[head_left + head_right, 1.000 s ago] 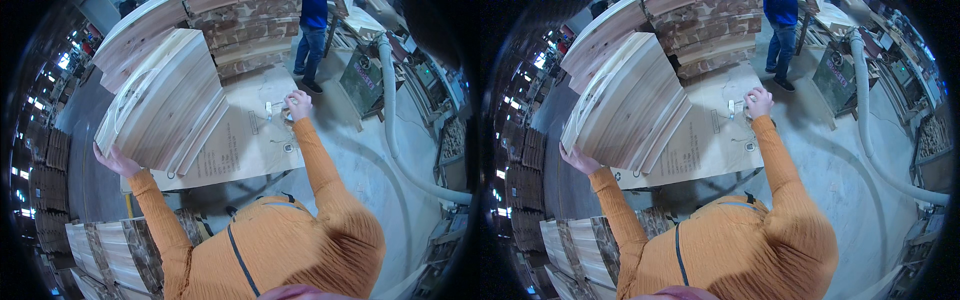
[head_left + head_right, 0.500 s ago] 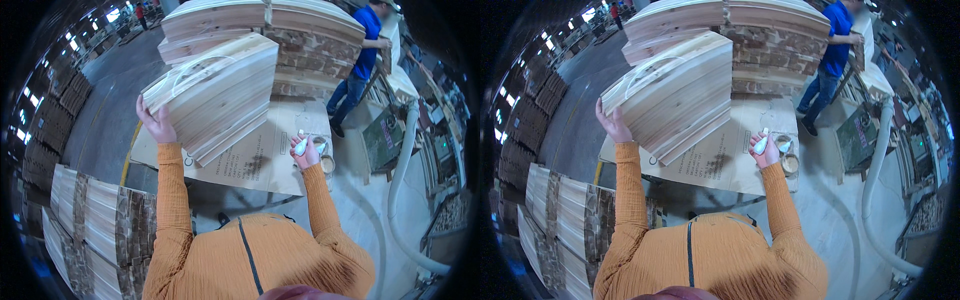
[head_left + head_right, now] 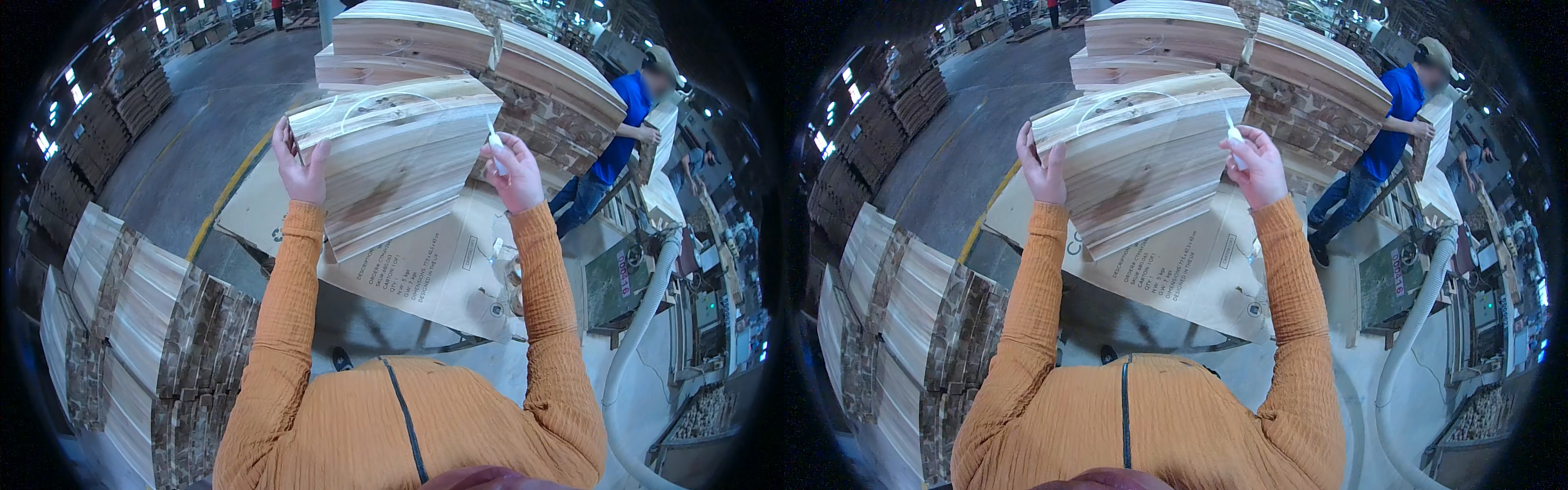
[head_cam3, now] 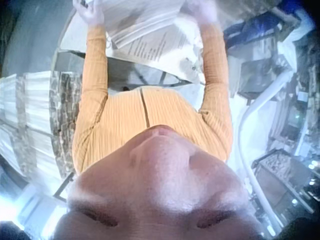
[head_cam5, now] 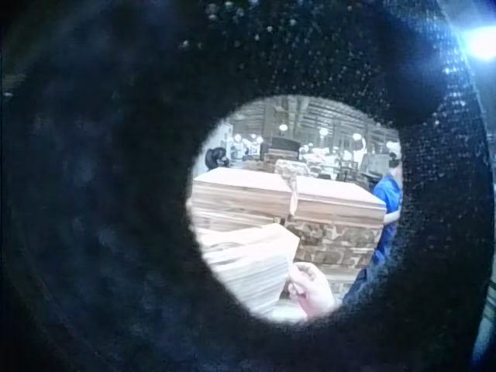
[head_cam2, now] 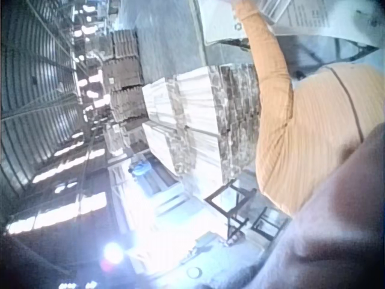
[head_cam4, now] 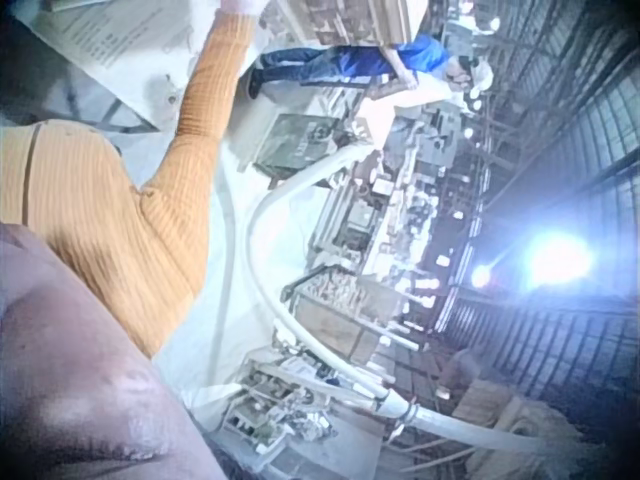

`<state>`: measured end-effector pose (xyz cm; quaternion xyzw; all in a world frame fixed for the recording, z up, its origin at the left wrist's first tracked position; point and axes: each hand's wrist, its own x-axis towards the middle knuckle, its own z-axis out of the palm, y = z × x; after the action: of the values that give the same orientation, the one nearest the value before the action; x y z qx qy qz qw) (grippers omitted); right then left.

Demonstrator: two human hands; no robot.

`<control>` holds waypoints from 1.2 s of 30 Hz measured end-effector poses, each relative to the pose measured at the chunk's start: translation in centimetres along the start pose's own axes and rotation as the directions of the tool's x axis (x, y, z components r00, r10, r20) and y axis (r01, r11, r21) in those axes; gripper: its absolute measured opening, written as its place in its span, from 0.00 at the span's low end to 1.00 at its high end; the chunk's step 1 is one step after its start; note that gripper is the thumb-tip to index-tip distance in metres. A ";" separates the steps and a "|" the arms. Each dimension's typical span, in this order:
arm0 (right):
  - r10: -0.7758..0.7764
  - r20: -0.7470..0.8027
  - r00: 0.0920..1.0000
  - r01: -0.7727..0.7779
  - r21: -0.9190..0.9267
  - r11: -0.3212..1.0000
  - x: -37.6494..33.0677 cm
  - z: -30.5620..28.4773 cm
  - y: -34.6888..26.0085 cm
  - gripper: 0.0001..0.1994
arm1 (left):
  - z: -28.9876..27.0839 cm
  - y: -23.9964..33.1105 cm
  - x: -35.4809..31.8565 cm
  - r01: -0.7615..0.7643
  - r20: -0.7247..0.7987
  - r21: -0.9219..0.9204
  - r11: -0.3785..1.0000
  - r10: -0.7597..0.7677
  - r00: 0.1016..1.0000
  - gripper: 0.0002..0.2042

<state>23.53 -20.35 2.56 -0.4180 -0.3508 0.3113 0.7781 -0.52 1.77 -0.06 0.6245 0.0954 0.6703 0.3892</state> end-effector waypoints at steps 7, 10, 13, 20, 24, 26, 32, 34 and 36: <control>0.051 0.191 0.980 -0.031 -0.103 0.994 2.1 1.3 -2.4 0.15 | 0.2 0.4 -0.2 -0.010 -0.009 -0.020 1.000 0.010 1.000 0.34; 0.056 0.143 0.988 -0.042 -0.097 0.994 2.2 2.5 -3.0 0.16 | -0.1 0.6 -0.2 -0.001 -0.005 -0.006 1.000 0.001 1.000 0.34; -0.054 0.065 0.996 0.062 -0.140 0.988 3.0 2.5 -3.2 0.17 | 0.1 0.8 -0.1 0.011 0.000 -0.008 1.000 -0.011 1.000 0.35; 0.043 0.162 0.986 -0.024 -0.118 0.993 3.0 3.5 -4.2 0.16 | 0.1 1.4 -0.2 0.008 -0.003 0.016 1.000 -0.008 1.000 0.36; -0.063 0.117 0.991 0.086 -0.202 0.976 2.7 4.6 -5.0 0.15 | 0.1 1.5 -0.3 0.001 -0.010 0.013 1.000 -0.001 1.000 0.36; -0.115 0.112 0.987 0.140 -0.242 0.960 3.1 4.4 -5.6 0.15 | 0.3 1.4 -0.3 -0.006 -0.008 -0.006 1.000 0.006 1.000 0.35; -0.251 0.145 0.957 0.288 -0.374 0.881 3.6 6.0 -6.2 0.14 | 0.1 0.8 -0.2 -0.024 0.000 -0.002 1.000 0.024 1.000 0.35; -0.307 0.145 0.940 0.339 -0.454 0.824 3.5 6.9 -6.0 0.15 | 0.1 0.9 -0.2 -0.017 -0.004 -0.018 1.000 0.017 1.000 0.35; -0.360 0.153 0.920 0.385 -0.521 0.762 3.7 7.3 -5.9 0.16 | 0.1 0.9 -0.3 -0.020 -0.005 -0.023 1.000 0.020 1.000 0.34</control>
<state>20.83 -17.04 11.70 -0.5353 -0.5170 0.0480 0.6662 -0.80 0.90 0.31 0.6193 0.0822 0.6768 0.3894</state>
